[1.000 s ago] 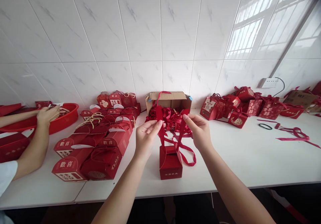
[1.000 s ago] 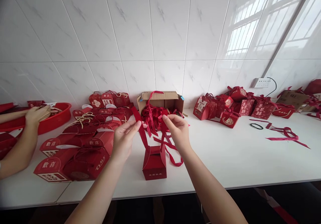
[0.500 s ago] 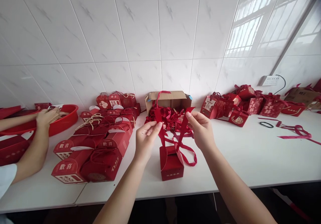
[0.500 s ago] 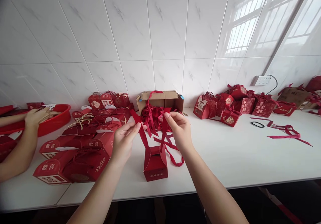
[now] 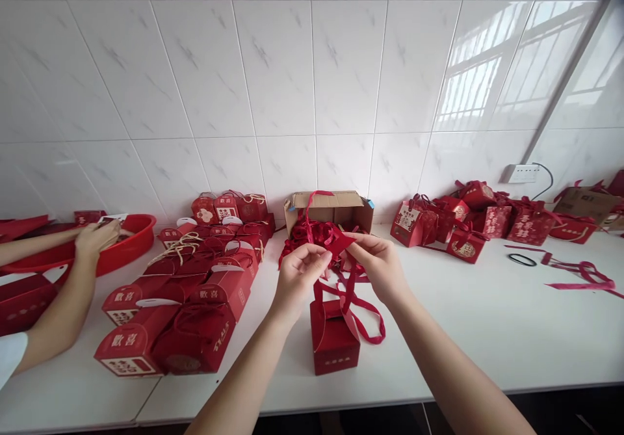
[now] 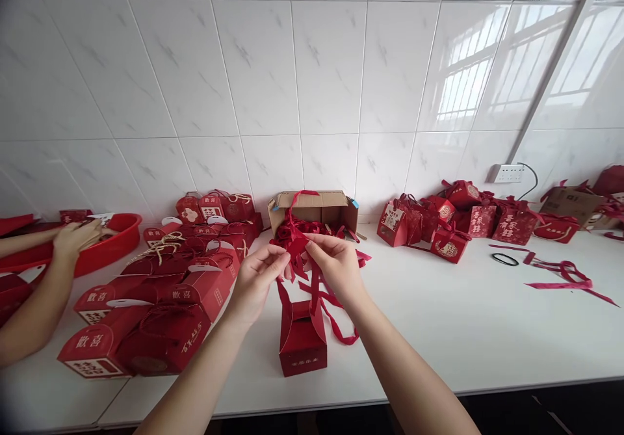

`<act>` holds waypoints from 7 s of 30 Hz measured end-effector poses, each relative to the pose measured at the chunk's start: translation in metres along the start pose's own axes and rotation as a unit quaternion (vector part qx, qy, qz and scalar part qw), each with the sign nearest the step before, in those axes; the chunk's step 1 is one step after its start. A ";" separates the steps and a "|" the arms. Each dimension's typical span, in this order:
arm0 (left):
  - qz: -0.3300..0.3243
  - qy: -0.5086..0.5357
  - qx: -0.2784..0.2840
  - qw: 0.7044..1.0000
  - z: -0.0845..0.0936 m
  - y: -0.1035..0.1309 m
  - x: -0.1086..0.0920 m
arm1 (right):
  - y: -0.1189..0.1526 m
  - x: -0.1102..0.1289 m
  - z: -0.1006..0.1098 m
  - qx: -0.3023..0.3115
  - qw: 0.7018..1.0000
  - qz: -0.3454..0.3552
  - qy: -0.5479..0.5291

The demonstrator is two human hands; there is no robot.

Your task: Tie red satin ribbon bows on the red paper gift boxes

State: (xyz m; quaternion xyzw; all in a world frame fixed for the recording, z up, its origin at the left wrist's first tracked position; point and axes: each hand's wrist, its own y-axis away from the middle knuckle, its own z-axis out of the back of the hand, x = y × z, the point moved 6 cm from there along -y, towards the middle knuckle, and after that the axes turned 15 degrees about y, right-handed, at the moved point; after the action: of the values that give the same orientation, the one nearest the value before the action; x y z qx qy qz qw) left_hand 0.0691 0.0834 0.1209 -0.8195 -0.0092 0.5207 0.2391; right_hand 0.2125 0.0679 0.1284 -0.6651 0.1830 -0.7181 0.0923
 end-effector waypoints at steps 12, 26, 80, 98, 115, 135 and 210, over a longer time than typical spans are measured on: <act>0.058 0.013 0.044 0.997 0.003 -0.005 0.002 | 0.007 0.013 -0.007 0.081 0.966 0.197 0.147; 0.091 0.098 0.043 0.990 0.005 -0.002 0.010 | 0.017 0.011 -0.002 0.069 0.855 0.417 0.301; 0.096 -0.314 -0.116 0.937 0.074 0.080 0.107 | 0.071 -0.115 0.010 0.227 0.928 0.029 0.293; 0.278 -0.098 0.009 0.955 0.067 0.077 0.125 | 0.081 -0.157 0.006 0.223 0.952 -0.208 -0.002; 0.237 -0.196 0.002 0.952 0.085 0.071 0.111 | 0.081 -0.165 0.034 0.213 0.948 -0.236 -0.026; -0.101 -0.427 -0.077 0.895 0.022 0.047 0.077 | 0.076 -0.112 0.029 0.176 0.964 -0.177 0.090; 0.102 -0.291 0.061 0.949 0.049 0.041 0.081 | 0.078 -0.101 -0.018 -0.024 0.922 0.001 0.386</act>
State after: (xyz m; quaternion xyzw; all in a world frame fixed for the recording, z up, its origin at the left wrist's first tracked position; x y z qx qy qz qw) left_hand 0.0546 0.0871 0.0187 -0.6131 0.0369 0.7574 0.2214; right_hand 0.1957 0.0373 0.0040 -0.3386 0.2226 -0.9142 -0.0008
